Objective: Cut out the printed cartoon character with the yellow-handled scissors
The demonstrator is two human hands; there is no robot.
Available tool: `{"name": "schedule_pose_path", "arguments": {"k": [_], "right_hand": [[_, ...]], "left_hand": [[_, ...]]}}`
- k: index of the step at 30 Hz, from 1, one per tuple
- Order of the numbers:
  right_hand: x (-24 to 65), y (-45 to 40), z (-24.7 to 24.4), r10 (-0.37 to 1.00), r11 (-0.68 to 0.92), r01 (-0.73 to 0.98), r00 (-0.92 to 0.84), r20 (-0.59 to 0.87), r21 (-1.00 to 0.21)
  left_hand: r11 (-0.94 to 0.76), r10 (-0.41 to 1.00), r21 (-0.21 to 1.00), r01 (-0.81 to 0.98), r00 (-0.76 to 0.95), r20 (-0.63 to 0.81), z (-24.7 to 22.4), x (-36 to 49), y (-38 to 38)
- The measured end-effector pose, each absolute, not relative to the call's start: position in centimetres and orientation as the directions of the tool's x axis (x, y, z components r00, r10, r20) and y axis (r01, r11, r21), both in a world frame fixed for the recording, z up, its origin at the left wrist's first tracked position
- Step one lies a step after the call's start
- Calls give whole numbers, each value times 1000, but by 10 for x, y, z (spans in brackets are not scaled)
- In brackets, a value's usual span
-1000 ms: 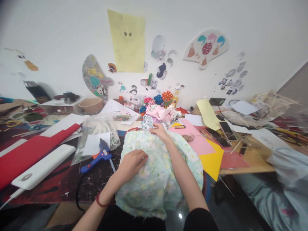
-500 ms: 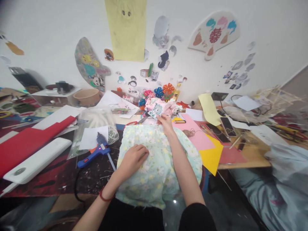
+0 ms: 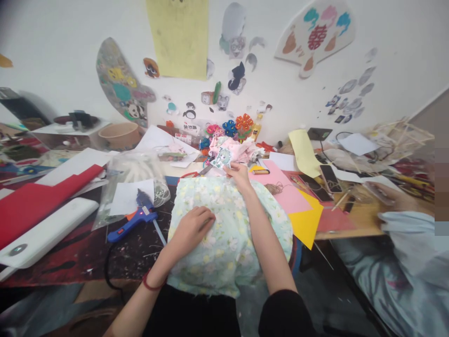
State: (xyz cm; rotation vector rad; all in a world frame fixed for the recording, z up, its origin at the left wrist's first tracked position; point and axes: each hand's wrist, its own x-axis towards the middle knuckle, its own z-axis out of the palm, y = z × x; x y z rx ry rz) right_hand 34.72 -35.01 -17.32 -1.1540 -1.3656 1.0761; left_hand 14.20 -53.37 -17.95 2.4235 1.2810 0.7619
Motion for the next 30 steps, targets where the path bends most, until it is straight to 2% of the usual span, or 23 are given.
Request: {"name": "schedule_pose_path", "arguments": {"k": [13, 30], "right_hand": [[344, -354, -166, 979, 200, 54, -46, 198, -978], [341, -349, -174, 997, 70, 88, -46, 66, -994]], "left_hand": [[-567, 824, 462, 682, 469, 318, -178, 142, -535], [-572, 820, 457, 681, 469, 328, -180, 141, -534]]}}
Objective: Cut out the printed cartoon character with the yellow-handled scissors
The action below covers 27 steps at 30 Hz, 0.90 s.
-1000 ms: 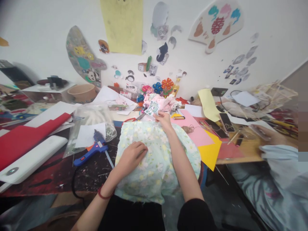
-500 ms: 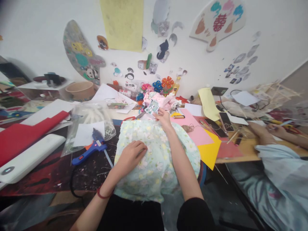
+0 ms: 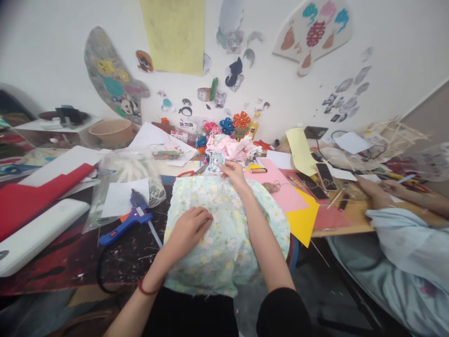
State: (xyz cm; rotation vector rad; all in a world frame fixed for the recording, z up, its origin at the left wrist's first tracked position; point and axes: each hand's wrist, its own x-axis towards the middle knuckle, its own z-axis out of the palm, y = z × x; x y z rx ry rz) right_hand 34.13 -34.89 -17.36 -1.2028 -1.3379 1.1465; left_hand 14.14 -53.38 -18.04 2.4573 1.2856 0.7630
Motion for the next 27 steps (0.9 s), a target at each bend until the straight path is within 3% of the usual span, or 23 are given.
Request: {"name": "schedule_pose_path", "arguments": {"k": [17, 27], "right_hand": [[340, -350, -174, 992, 96, 79, -95, 89, -992], [354, -344, -168, 985, 143, -33, 102, 139, -989]], "left_hand": [[-569, 822, 438, 696, 467, 326, -181, 142, -535], [-555, 830, 421, 717, 442, 341, -179, 143, -537]]}}
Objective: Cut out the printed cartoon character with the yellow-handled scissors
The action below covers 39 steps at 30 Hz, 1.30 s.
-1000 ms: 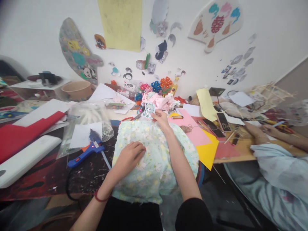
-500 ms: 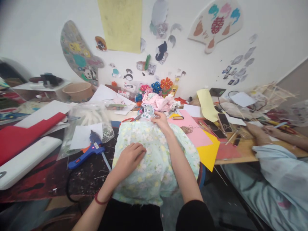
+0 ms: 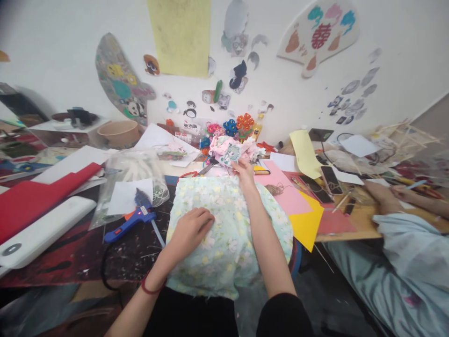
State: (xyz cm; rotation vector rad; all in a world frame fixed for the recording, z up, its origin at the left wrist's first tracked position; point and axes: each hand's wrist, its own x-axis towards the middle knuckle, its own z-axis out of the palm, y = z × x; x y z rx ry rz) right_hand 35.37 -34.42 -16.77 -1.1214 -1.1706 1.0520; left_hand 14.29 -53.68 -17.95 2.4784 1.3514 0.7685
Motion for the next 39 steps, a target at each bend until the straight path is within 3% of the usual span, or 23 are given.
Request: {"name": "schedule_pose_path", "arguments": {"k": [14, 39], "right_hand": [[357, -338, -167, 987, 89, -97, 143, 74, -991], [354, -341, -169, 988, 105, -54, 120, 98, -993]], "left_hand": [[-556, 826, 381, 738, 442, 349, -179, 143, -538], [-558, 825, 376, 740, 445, 349, -181, 142, -539]]}}
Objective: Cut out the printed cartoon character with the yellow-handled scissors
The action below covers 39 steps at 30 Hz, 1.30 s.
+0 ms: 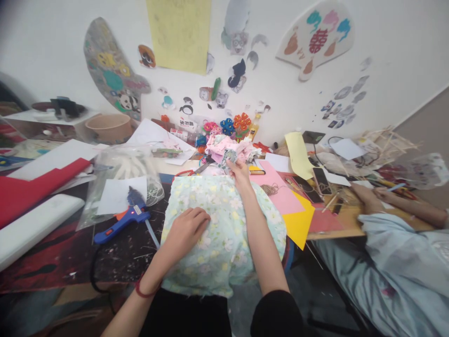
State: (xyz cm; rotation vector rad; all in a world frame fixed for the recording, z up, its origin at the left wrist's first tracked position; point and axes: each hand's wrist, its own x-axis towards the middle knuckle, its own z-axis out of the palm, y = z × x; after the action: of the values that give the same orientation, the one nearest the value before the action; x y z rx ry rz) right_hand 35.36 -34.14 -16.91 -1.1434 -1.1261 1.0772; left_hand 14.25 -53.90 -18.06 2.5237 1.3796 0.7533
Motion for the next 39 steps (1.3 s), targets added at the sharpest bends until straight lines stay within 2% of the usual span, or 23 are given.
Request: {"name": "schedule_pose_path", "arguments": {"k": [30, 39], "right_hand": [[352, -343, -174, 994, 113, -60, 14, 112, -992], [342, -350, -165, 993, 76, -56, -80, 81, -996]], "left_hand": [[-566, 820, 367, 738, 457, 345, -178, 141, -541], [-555, 824, 294, 778, 464, 326, -175, 146, -535]]}}
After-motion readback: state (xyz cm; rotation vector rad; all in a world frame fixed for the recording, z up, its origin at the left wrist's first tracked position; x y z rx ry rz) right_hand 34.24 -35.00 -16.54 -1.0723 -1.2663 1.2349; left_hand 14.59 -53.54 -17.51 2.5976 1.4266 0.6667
